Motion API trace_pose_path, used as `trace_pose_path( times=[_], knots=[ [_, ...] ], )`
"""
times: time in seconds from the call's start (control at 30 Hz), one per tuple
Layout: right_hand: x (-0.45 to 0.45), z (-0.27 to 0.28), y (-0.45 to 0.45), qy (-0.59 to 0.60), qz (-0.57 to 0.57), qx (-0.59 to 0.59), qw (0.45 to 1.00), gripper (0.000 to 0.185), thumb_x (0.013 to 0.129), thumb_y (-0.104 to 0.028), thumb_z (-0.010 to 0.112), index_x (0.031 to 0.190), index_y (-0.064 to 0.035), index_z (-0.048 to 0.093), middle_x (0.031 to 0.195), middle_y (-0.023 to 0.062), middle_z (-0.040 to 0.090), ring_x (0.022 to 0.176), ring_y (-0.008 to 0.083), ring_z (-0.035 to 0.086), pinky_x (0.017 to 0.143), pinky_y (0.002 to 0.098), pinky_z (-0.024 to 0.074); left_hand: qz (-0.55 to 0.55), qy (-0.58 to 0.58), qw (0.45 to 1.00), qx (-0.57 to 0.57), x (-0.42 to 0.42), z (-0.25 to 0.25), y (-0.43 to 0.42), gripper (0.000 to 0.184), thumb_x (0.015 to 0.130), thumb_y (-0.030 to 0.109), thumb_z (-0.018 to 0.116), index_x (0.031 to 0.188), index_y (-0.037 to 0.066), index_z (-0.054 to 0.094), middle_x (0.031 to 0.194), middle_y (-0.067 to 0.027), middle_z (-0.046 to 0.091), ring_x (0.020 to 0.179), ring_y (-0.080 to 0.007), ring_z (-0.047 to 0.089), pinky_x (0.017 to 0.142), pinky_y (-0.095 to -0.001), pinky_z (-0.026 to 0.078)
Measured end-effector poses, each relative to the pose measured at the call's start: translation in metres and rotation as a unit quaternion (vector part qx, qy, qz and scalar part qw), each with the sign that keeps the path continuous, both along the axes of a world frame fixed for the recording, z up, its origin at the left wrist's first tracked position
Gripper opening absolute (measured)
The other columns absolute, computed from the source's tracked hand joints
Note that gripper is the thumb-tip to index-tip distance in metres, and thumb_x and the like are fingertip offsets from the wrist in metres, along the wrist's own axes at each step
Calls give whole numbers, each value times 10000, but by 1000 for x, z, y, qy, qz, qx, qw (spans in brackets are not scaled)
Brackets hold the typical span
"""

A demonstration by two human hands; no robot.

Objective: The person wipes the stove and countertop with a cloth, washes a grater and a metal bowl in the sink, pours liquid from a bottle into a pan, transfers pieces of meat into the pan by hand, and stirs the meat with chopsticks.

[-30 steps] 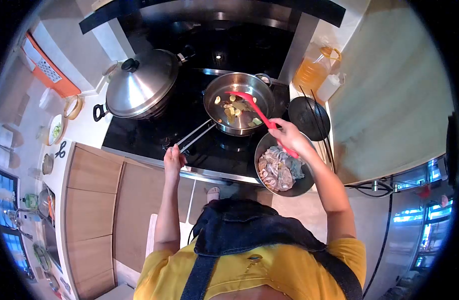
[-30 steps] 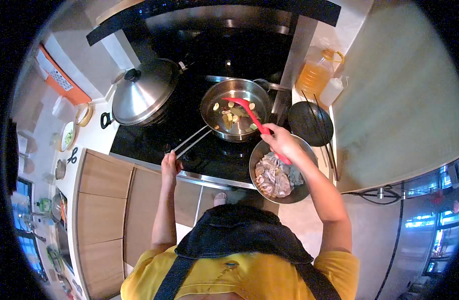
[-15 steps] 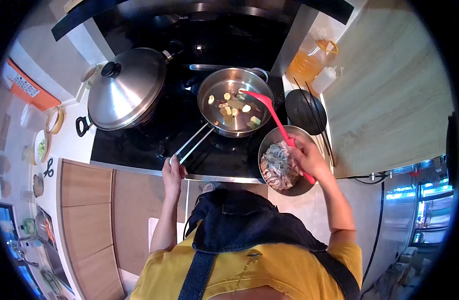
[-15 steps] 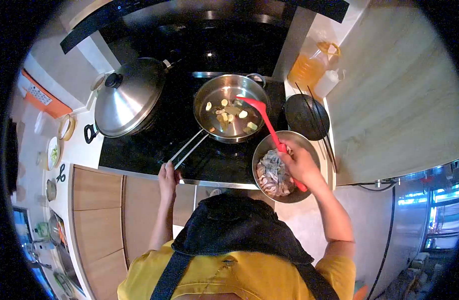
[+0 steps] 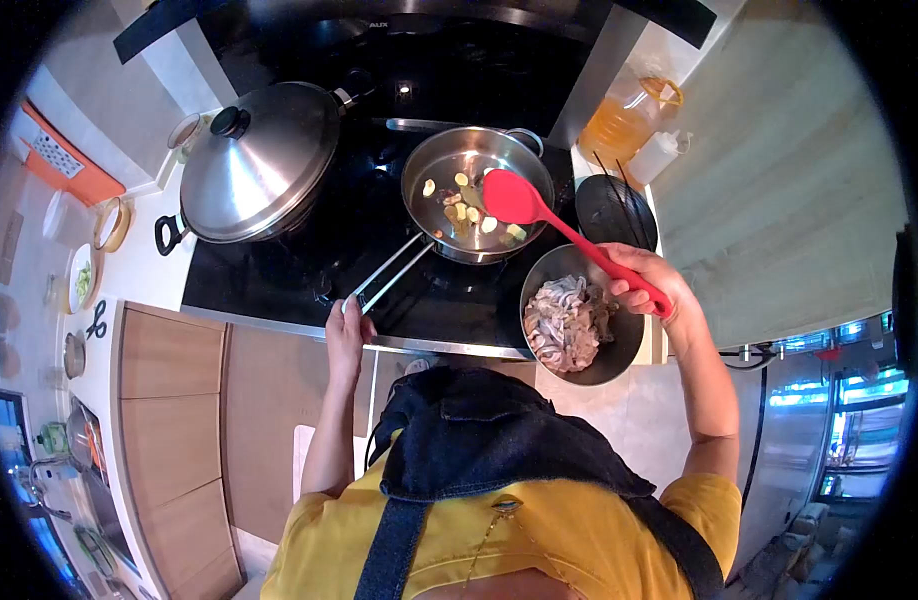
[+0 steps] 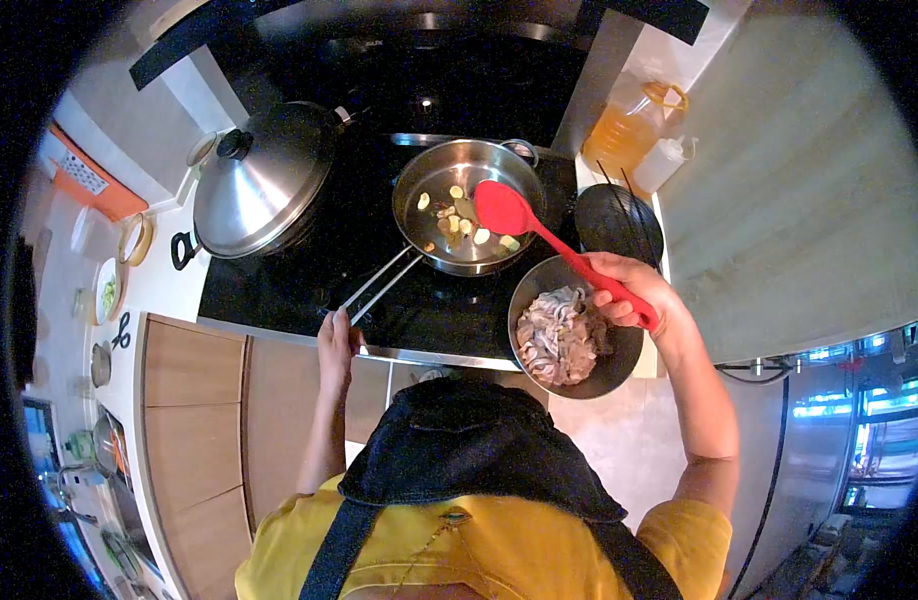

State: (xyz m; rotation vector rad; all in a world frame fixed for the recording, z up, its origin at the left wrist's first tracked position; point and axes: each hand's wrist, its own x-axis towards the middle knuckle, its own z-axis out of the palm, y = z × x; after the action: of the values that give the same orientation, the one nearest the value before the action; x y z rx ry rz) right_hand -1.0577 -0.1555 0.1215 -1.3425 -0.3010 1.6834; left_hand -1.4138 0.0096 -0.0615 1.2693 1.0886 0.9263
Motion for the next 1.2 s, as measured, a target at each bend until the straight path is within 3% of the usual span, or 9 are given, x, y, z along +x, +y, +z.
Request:
trace_pose_path(
  times=[0.37,0.47,0.5,0.6,0.7,0.87,0.97,1.07,1.2],
  knots=[
    [-2,53,-2,-427,236,-24,873,389,860,-213,549,1211,-83,440,591,45,491,356,89,423,319,225,361,17,-31,999,-2,5,0,-2,331,937,318,385,755,49,448,492,-10,456,395,-78,416,383,-212,314],
    [47,46,16,-622,452,265,583,451,809,-217,609,1200,-58,450,720,75,568,445,141,522,385,295,432,27,-1,999,17,4,-3,-1,334,935,326,392,758,50,454,490,-10,458,391,-75,416,380,-211,314],
    [36,64,21,-623,447,268,583,451,809,-217,609,1200,-58,450,720,75,568,445,141,522,385,295,432,26,0,999,22,5,-4,-1,334,935,326,392,758,50,454,490,-10,458,391,-75,416,380,-211,314],
    [-26,125,48,-605,534,-85,585,421,763,-282,635,1094,-39,539,867,159,607,827,291,579,711,360,444,27,0,1000,6,4,-4,0,344,932,343,398,746,61,461,484,-8,460,400,-65,418,385,-201,311],
    [-19,111,59,-633,547,-12,548,420,752,-272,641,1093,-48,539,903,158,607,847,296,578,721,369,442,28,-25,999,2,6,-2,-1,343,931,353,400,738,73,447,483,-6,458,397,-61,419,381,-199,306],
    [3,112,22,-657,445,40,607,413,755,-228,649,1110,-56,526,932,152,606,856,274,576,746,361,445,32,-21,999,-11,8,4,-5,340,929,351,404,732,76,441,480,-5,457,401,-60,410,387,-196,304],
    [12,93,-26,-583,270,31,765,426,765,-167,655,1154,-77,509,728,73,584,625,152,553,563,291,461,35,-10,999,0,7,-5,-1,333,929,353,402,751,76,450,472,-1,458,399,-55,397,380,-192,287],
    [35,32,-78,-352,50,73,932,520,730,-101,674,1203,-71,460,583,15,497,360,64,417,310,189,307,39,-18,999,-13,7,-3,-2,322,927,355,404,764,82,456,488,2,470,402,-50,393,380,-188,282],
    [76,-70,-121,-144,-92,169,971,486,740,-136,639,1162,16,454,541,14,473,315,61,392,272,183,269,77,-29,997,-17,13,-9,-3,292,902,380,443,757,127,423,479,1,449,371,-59,364,352,-194,246]
  ],
)
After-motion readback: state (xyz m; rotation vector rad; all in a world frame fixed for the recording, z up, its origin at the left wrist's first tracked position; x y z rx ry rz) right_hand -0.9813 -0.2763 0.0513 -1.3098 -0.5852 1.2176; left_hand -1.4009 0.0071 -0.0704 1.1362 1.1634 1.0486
